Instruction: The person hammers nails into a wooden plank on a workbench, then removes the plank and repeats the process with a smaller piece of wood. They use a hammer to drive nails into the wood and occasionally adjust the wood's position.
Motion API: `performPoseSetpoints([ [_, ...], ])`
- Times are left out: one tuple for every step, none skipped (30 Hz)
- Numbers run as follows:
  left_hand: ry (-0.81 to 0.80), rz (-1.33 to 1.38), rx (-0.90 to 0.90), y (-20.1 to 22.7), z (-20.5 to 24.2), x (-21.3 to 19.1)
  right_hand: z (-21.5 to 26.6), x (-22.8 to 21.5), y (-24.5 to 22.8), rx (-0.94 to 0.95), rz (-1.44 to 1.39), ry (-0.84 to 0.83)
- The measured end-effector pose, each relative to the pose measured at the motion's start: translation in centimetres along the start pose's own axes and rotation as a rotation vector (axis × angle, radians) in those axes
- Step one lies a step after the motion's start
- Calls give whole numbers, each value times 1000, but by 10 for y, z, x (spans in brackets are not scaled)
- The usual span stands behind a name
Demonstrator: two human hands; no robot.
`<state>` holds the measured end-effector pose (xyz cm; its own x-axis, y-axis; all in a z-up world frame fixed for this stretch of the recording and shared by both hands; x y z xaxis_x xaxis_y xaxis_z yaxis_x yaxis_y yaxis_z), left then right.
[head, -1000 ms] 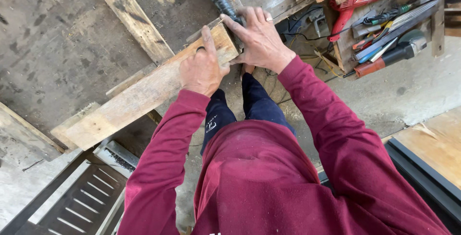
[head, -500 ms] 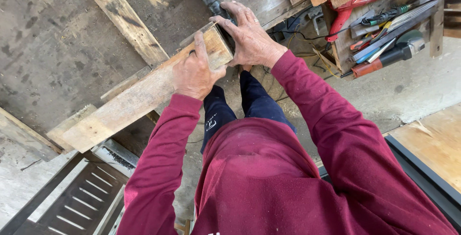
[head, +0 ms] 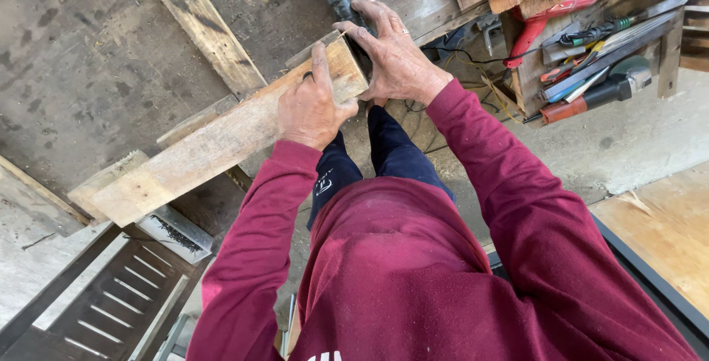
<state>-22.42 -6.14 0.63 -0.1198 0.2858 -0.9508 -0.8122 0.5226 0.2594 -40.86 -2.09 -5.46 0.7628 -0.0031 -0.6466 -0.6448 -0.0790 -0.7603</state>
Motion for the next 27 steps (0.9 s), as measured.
performPoseSetpoints([
  [-2,14,-9,0,1,0,0,-1,-1,3,4,-3],
  [23,27,11,-1,1,0,-1,-2,-1,6,9,-5],
  [48,41,32,-2,2,0,1,-5,-1,11,12,-45],
  [74,55,52,-4,4,0,2,-9,-1,16,15,-86],
  [64,230,45,-8,4,0,0,-14,0,15,20,-124],
  [54,406,38,-13,5,-2,-1,-22,2,67,-41,-163],
  [50,580,34,-20,3,-3,-5,-31,6,114,-101,-200],
  [100,716,-109,-30,2,-4,-10,-39,10,161,-161,-236],
  [147,855,-263,-36,6,-3,-14,-45,13,210,-194,-223],
  [195,993,-419,-44,11,-3,-19,-49,17,258,-228,-210],
  [257,1271,-565,-51,16,-3,-26,-51,22,309,-261,-191],
  [319,1551,-711,-57,22,-4,-34,-48,22,241,-160,-129],
  [383,1833,-848,-61,25,-4,-46,-41,22,164,-58,-63],
  [401,1920,-910,-61,28,-5,-59,-32,22,85,43,3],
  [416,1999,-982,-60,35,-7,-68,-19,22,126,114,6],
  [431,2077,-1055,-58,42,-8,-77,-4,22,167,186,9],
  [384,2130,-1027,-54,49,-10,-83,9,23,210,257,11],
  [336,2182,-998,-48,56,-11,-87,19,25,202,265,43],
  [287,2235,-965,-42,61,-12,-91,26,28,193,275,75],
  [261,2299,-972,-36,66,-13,-94,30,32,185,284,108],
  [233,2362,-982,-32,71,-13,-95,33,37,189,291,82],
  [203,2424,-990,-29,76,-13,-95,33,42,193,298,57],
  [212,2464,-930,-27,80,-14,-97,31,47,193,305,35],
  [221,2503,-869,-26,84,-14,-100,29,51,272,277,-4],
  [229,2539,-808,-26,87,-15,-102,25,55,353,249,-43],
  [237,2542,-811,-28,91,-13,-103,20,57,433,220,-83],
  [241,2545,-811,-30,94,-12,-102,14,55,392,229,-101],
])
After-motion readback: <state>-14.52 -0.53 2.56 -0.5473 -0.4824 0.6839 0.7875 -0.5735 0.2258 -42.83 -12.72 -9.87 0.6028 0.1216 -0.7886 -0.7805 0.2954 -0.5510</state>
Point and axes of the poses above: each hand's wrist, its own z-axis away from the middle knuckle, its own x-axis out of the palm, y = z × x, the point moved 2 cm from there along -z, towards the middle knuckle, and after that the axes turned 10 degrees about y, right-handed, at the moved point
